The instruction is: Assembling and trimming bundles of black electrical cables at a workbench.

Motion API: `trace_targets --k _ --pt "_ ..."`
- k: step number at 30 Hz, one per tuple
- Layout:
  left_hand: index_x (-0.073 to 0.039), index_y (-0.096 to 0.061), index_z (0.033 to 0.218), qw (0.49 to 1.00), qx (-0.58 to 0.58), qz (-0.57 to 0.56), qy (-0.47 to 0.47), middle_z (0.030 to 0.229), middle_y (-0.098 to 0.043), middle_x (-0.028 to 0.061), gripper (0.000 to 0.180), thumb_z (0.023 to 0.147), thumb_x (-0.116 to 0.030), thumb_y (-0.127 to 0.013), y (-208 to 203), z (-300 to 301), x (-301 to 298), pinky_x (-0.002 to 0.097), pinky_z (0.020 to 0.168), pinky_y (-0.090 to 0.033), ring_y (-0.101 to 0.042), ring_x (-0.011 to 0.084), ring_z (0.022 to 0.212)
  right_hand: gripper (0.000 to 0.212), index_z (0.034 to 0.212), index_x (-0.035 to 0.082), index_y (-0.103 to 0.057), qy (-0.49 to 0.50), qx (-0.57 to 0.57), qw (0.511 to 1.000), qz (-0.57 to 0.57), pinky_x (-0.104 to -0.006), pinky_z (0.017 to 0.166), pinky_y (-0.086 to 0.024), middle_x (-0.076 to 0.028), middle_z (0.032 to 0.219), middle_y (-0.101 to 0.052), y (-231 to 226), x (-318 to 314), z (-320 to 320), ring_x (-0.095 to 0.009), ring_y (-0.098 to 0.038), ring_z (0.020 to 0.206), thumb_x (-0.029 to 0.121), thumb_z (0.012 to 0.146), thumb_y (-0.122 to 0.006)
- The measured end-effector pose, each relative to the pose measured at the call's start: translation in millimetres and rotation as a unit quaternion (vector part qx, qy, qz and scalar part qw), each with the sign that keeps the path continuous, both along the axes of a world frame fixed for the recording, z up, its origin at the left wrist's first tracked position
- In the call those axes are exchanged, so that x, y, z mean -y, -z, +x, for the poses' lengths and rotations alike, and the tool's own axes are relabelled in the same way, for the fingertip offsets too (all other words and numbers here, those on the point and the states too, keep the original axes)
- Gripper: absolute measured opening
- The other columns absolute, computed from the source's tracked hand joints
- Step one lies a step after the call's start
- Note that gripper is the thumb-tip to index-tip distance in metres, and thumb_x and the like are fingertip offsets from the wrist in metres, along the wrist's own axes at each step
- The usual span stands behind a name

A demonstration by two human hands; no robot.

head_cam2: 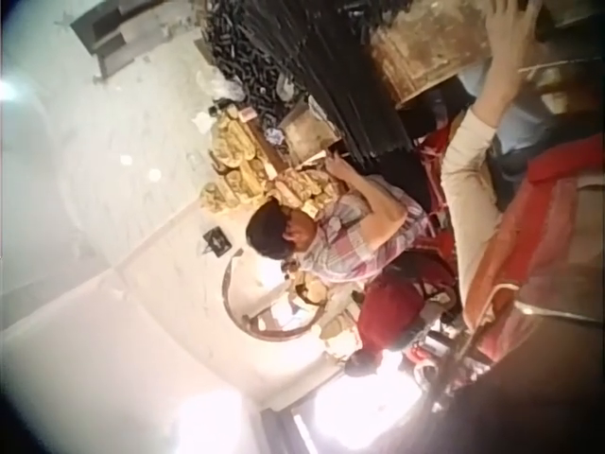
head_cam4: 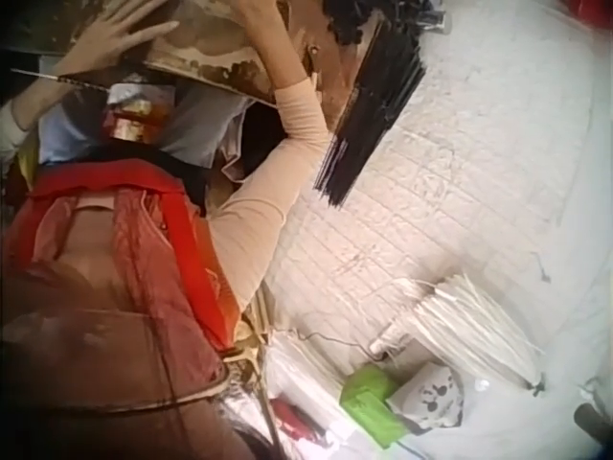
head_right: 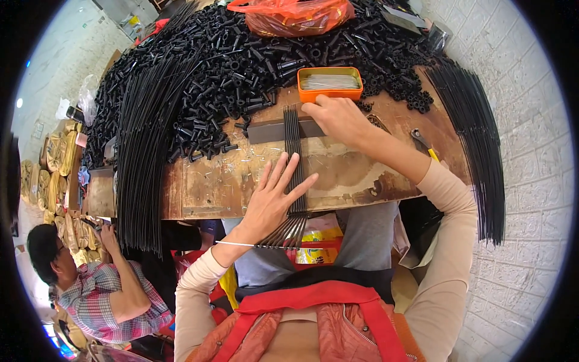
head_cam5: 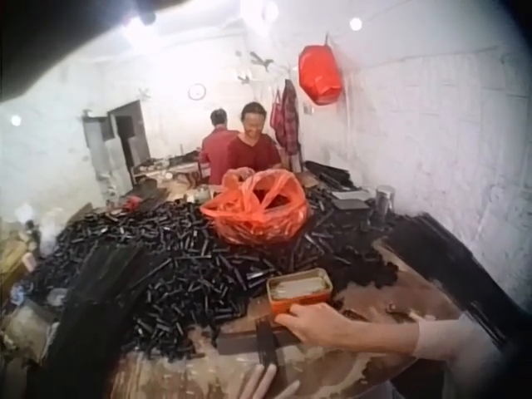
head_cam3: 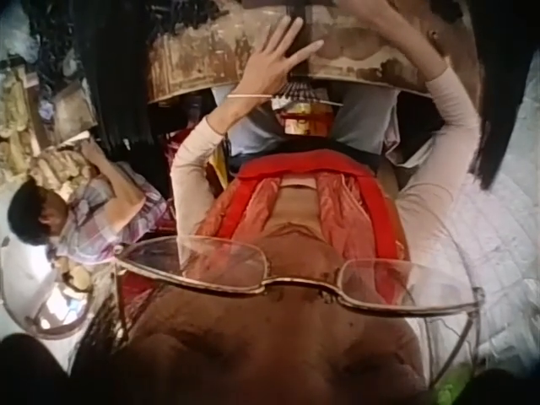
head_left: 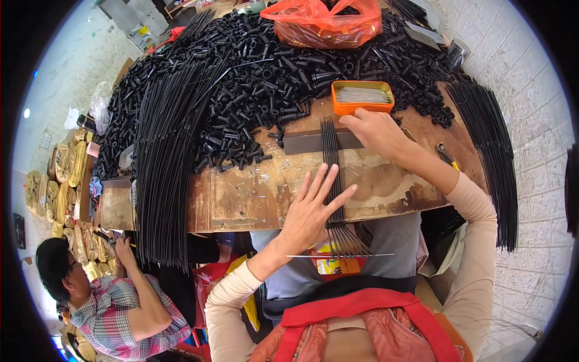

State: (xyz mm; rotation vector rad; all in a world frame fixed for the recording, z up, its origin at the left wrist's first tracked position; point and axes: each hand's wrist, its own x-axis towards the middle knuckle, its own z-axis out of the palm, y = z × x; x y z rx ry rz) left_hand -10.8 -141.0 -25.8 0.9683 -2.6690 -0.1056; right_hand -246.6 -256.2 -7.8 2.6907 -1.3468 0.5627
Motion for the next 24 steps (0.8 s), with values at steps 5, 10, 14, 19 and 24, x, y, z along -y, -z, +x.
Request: trace_targets --k 5,10,14,19,24 --pt "-0.025 -0.042 0.143 0.999 -0.008 0.035 0.000 0.155 -0.023 0.0173 0.079 0.070 0.002 -0.056 4 0 3 0.0489 0.115 -0.022 -0.023 0.0340 0.144 0.015 0.095 0.002 -0.061 -0.037 0.080 0.996 -0.034 -0.0422 0.063 -0.051 -0.012 0.082 -0.057 12 -5 0 -0.032 -0.063 0.075 0.006 0.080 -0.059" --pt "-0.024 -0.044 0.142 0.999 -0.006 0.033 -0.006 0.156 -0.023 0.0166 0.078 0.070 0.003 -0.056 2 -1 1 0.0488 0.115 -0.022 -0.022 0.0337 0.144 0.023 0.105 0.004 -0.063 0.011 0.007 1.000 0.014 -0.0406 0.067 -0.051 -0.013 0.087 -0.057 5 -6 -2 -0.032 -0.063 0.079 0.005 0.082 -0.060" --pt "-0.024 -0.044 0.142 0.999 -0.013 0.044 -0.001 0.155 -0.024 0.0155 0.078 0.070 0.004 -0.055 4 -2 3 0.0489 0.115 -0.022 -0.022 0.0334 0.144 0.027 0.107 0.003 -0.063 0.014 0.049 0.998 -0.022 -0.0408 0.067 -0.052 -0.012 0.087 -0.056 9 -8 3 -0.032 -0.062 0.079 0.003 0.080 -0.061" --pt "-0.024 -0.044 0.142 0.999 -0.010 0.045 -0.003 0.155 -0.025 0.0154 0.078 0.070 0.004 -0.055 3 -1 2 0.0491 0.115 -0.021 -0.022 0.0335 0.144 0.025 0.104 0.003 -0.063 0.001 0.058 0.998 -0.035 -0.0412 0.065 -0.052 -0.012 0.086 -0.057 8 -10 7 -0.031 -0.063 0.078 0.004 0.079 -0.060" --pt "-0.024 -0.043 0.143 0.999 -0.001 0.046 -0.005 0.155 -0.025 0.0155 0.079 0.070 0.004 -0.054 -1 -2 2 0.0490 0.115 -0.021 -0.022 0.0330 0.144 0.031 0.110 0.003 -0.062 0.015 0.046 0.999 -0.003 -0.0411 0.069 -0.051 -0.012 0.089 -0.056 9 -8 4 -0.032 -0.062 0.081 0.002 0.079 -0.061"
